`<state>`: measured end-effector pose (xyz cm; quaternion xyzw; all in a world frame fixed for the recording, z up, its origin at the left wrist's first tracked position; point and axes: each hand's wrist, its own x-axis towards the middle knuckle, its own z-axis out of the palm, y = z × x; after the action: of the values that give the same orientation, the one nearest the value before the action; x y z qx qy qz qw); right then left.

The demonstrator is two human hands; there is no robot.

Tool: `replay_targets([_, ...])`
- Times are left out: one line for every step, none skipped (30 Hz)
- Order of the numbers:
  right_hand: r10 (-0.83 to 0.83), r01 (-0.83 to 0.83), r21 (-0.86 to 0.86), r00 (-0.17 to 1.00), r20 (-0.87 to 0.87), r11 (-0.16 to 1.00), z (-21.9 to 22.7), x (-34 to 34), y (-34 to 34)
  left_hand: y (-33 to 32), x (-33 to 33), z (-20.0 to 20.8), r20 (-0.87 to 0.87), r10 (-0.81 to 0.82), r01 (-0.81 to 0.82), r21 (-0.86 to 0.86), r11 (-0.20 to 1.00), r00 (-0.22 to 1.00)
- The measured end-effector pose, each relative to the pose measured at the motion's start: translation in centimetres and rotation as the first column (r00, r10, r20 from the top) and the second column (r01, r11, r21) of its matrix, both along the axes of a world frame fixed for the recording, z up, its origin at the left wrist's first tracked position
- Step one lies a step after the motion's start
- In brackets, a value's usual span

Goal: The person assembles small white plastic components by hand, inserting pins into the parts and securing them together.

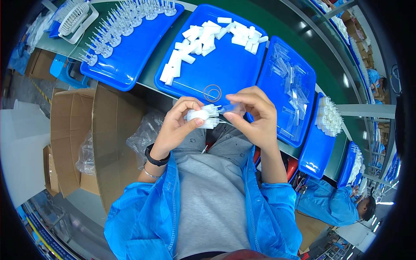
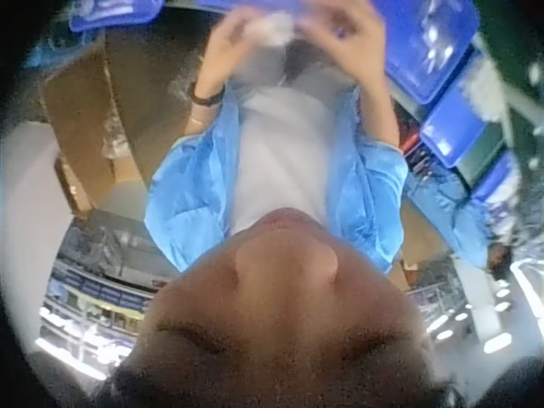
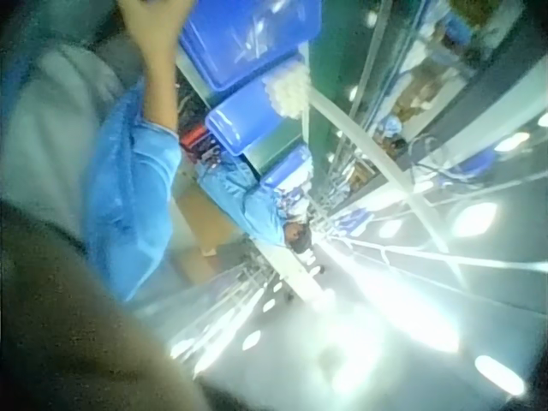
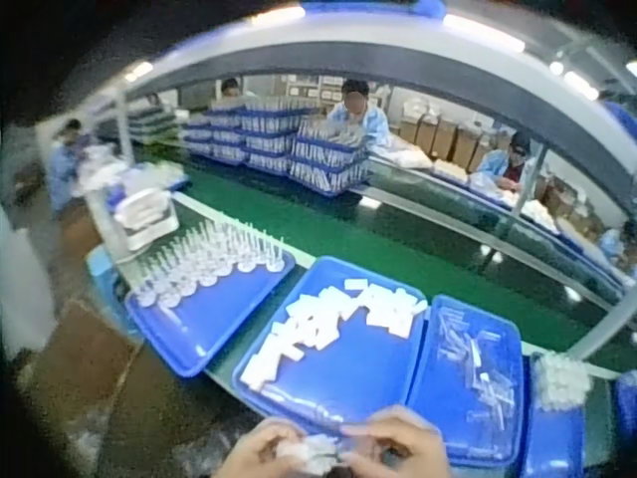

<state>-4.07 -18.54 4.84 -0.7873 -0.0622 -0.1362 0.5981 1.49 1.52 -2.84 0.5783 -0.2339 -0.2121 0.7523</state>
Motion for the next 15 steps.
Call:
replay_targets([0.003, -0.003, 0.0, 1.0, -0.002, 1.0, -0.28, -0.07, -0.02, -0.02, 0.02, 0.08, -0.002, 0.003, -0.003, 0.0, 1.0, 1.0])
replay_targets([-0.005, 0.009, 0.123, 1.0, -0.031, 0.992, -0.56, -0.13, -0.03, -0.04, 0.1, 0.14, 0.005, -0.009, 0.009, 0.004, 1.0, 1.0])
replay_targets([-0.009, 0.023, 0.245, 0.998, -0.06, 0.969, -0.73, -0.13, 0.03, 0.01, 0.17, 0.17, 0.013, -0.019, 0.019, 0.01, 1.0, 1.0])
replay_targets([0.025, 0.009, 0.283, 0.993, -0.117, 0.959, -0.39, -0.16, -0.02, 0.02, 0.15, 0.21, 0.011, -0.016, 0.016, 0.011, 1.0, 1.0])
replay_targets([0.028, 0.007, 0.284, 0.993, -0.119, 0.959, -0.52, -0.09, 0.03, -0.02, 0.11, 0.26, -0.009, -0.011, 0.011, 0.006, 1.0, 1.0])
replay_targets([0.068, -0.018, 0.321, 0.987, -0.144, 0.947, -0.73, -0.01, 0.03, -0.04, 0.07, 0.27, -0.03, -0.006, 0.006, 0.0, 1.0, 1.0])
replay_targets([0.108, -0.042, 0.358, 0.98, -0.167, 0.933, -0.88, 0.03, 0.04, -0.02, 0.04, 0.24, -0.031, -0.004, 0.004, 0.001, 1.0, 1.0])
replay_targets([0.109, -0.043, 0.359, 0.98, -0.168, 0.932, -0.94, 0.0, 0.07, -0.01, 0.03, 0.19, -0.018, 0.004, -0.004, 0.005, 1.0, 1.0])
replay_targets([0.11, -0.034, 0.359, 0.975, -0.193, 0.933, -0.96, -0.04, 0.09, 0.02, 0.02, 0.16, -0.006, 0.011, -0.011, 0.007, 1.0, 1.0])
replay_targets([0.109, -0.024, 0.359, 0.97, -0.218, 0.933, -0.94, -0.1, 0.09, 0.05, 0.03, 0.13, -0.006, 0.011, -0.011, 0.007, 1.0, 1.0])
replay_targets([0.109, -0.024, 0.359, 0.97, -0.218, 0.933, -0.85, -0.17, 0.02, 0.09, 0.05, 0.1, 0.014, 0.014, -0.014, 0.01, 1.0, 1.0])
replay_targets([0.062, -0.002, 0.277, 0.977, -0.206, 0.961, -0.79, -0.22, -0.17, 0.12, 0.06, 0.0, 0.033, 0.018, -0.018, 0.017, 1.0, 0.999])
replay_targets([0.015, 0.022, 0.194, 0.982, -0.188, 0.981, -0.73, -0.26, -0.35, 0.11, 0.1, -0.1, 0.032, 0.019, -0.019, 0.019, 1.0, 0.999])
replay_targets([0.016, 0.022, 0.196, 0.982, -0.19, 0.98, -0.64, -0.28, -0.52, 0.1, 0.16, -0.21, 0.037, 0.021, -0.021, 0.017, 1.0, 0.999])
replay_targets([-0.004, 0.027, 0.123, 0.984, -0.179, 0.992, -0.47, -0.3, -0.65, 0.12, 0.18, -0.25, 0.044, 0.022, -0.023, 0.014, 1.0, 0.999])
